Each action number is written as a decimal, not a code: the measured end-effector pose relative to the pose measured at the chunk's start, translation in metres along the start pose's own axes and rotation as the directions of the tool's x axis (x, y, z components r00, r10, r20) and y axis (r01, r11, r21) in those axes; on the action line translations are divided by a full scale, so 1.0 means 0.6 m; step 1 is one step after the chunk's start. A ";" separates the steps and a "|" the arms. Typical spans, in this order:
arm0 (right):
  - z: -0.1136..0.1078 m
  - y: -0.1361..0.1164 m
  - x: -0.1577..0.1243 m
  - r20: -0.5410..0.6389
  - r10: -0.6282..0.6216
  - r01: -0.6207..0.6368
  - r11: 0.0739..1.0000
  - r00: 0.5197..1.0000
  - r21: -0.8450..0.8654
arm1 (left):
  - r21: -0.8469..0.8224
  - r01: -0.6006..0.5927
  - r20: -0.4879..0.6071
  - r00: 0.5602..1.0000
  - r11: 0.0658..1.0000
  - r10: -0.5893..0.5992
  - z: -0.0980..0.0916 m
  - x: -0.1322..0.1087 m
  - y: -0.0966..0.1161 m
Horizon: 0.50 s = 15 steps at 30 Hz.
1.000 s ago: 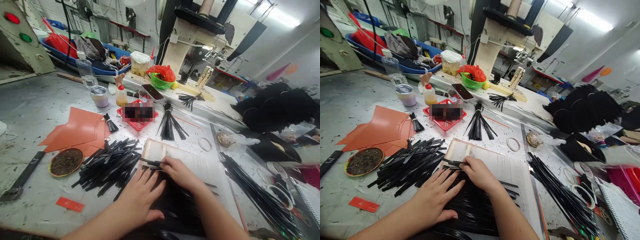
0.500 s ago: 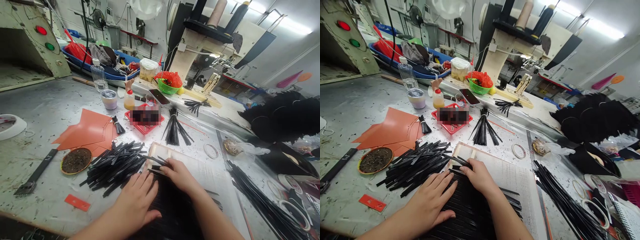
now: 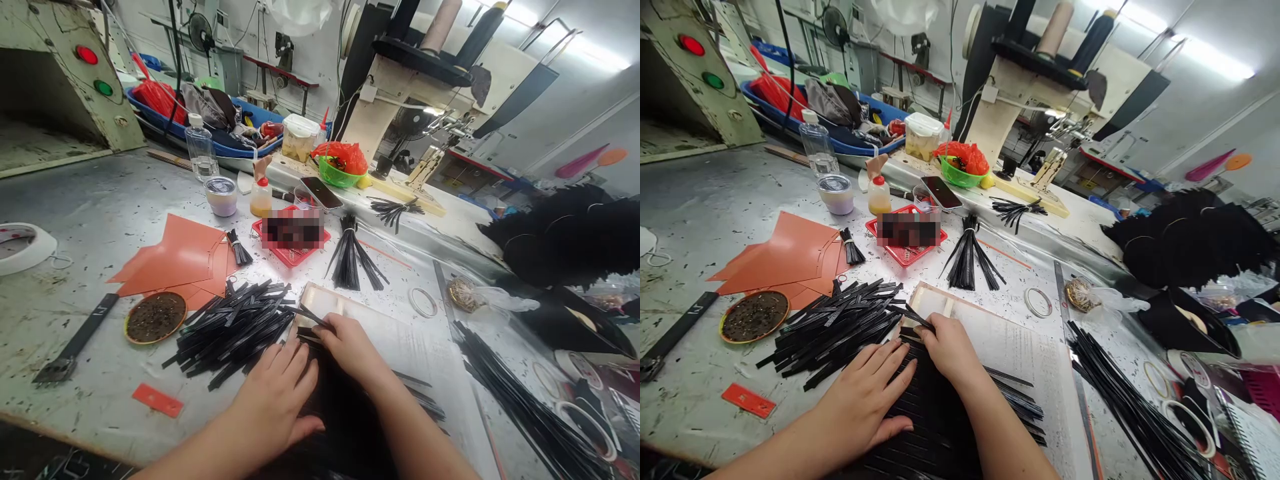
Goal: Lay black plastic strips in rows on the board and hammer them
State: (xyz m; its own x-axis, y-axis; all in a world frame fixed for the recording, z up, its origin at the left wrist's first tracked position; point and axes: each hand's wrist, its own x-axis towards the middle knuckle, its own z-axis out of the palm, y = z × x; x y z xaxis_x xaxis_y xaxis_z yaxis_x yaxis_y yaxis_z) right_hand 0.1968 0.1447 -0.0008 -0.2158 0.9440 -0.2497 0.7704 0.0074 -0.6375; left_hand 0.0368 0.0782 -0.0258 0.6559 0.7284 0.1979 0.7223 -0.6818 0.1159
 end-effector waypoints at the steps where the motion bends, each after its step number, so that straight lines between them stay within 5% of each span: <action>1: 0.000 0.000 -0.001 0.001 0.003 -0.003 1.000 1.000 -0.006 | -0.003 0.002 0.003 1.000 1.000 -0.002 0.000 0.000 0.000; 10: -0.006 0.001 -0.004 -0.024 0.007 -0.009 0.997 1.000 -0.072 | -0.111 0.041 0.071 0.997 0.993 -0.033 -0.010 0.006 -0.007; 15: -0.027 0.036 -0.022 -0.066 0.051 -0.052 0.999 0.997 -0.013 | -0.107 0.040 0.069 0.997 0.993 -0.033 -0.006 0.007 -0.008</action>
State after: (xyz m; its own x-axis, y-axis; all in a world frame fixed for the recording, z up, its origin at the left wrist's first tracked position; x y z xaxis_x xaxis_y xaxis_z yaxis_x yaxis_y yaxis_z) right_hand 0.2258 0.1376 0.0008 -0.1361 0.9629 -0.2330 0.7885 -0.0371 -0.6139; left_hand 0.0354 0.0845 -0.0222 0.6456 0.7531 0.1267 0.7201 -0.6556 0.2273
